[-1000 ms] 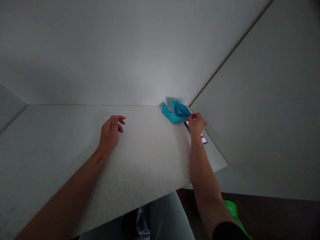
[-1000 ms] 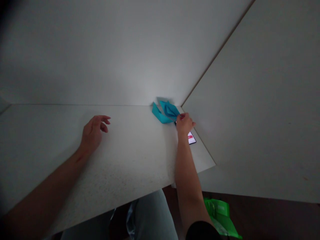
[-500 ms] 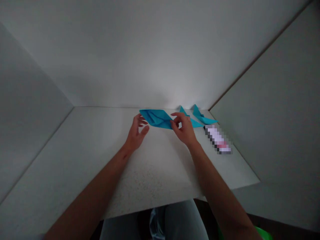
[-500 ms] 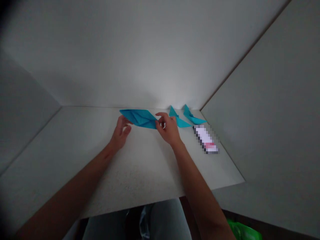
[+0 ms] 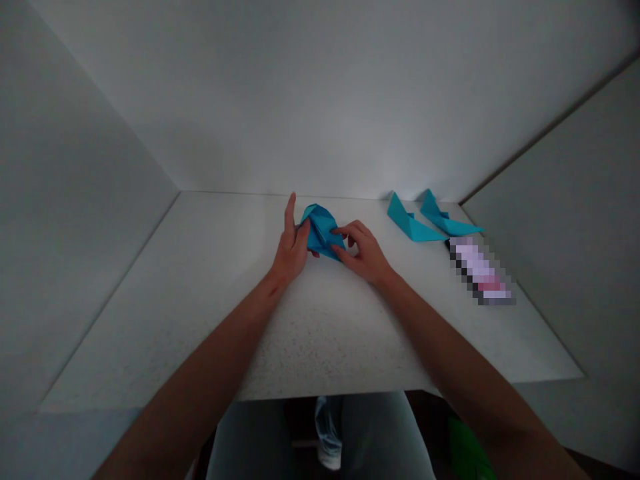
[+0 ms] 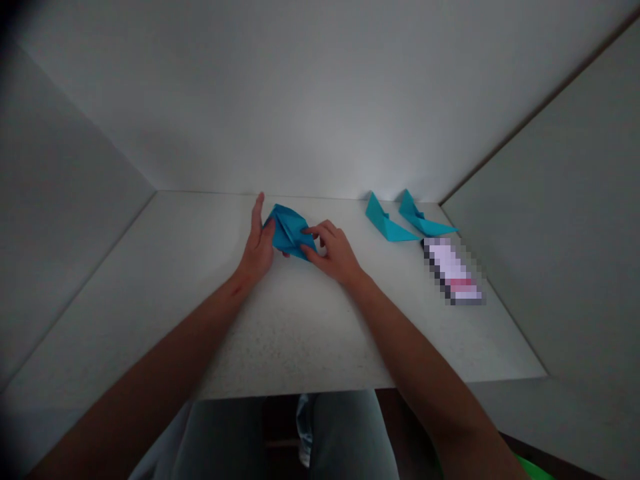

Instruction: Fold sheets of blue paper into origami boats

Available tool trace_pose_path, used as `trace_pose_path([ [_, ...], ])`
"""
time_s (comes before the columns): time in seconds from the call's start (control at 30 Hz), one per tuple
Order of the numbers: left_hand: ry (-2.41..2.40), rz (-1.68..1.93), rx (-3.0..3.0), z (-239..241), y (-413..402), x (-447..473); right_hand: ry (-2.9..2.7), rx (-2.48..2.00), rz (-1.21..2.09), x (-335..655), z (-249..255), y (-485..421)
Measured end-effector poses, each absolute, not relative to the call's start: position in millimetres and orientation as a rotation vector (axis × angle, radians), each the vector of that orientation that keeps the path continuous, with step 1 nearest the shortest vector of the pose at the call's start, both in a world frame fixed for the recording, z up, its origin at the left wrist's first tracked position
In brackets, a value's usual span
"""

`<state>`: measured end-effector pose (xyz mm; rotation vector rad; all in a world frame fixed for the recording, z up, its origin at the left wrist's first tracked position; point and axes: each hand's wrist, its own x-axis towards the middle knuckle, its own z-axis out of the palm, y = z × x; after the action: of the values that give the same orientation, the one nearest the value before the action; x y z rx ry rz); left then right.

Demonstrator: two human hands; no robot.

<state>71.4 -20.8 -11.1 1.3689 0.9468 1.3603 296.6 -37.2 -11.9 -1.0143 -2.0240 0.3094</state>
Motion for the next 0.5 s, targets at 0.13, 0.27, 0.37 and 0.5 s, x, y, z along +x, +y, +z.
trace_pose_path([
  [0.13,0.983,1.316,1.443,-8.0,-22.4,70.6,-1.967,-1.008,0.345,295.0,-11.5,-35.5],
  [0.27,1.025,1.282,1.649,-7.6,-22.8,72.9,-1.943,-1.053,0.293,295.0,-9.3,-38.3],
  [0.37,0.959,1.184,1.821,-6.1,-25.9,75.2,-1.941,-1.051,0.312,294.1,-6.6,-40.8],
  [0.5,0.867,1.104,2.027,-8.2,-30.3,77.1,-1.808,-1.076,0.483,291.7,-4.7,-42.3],
])
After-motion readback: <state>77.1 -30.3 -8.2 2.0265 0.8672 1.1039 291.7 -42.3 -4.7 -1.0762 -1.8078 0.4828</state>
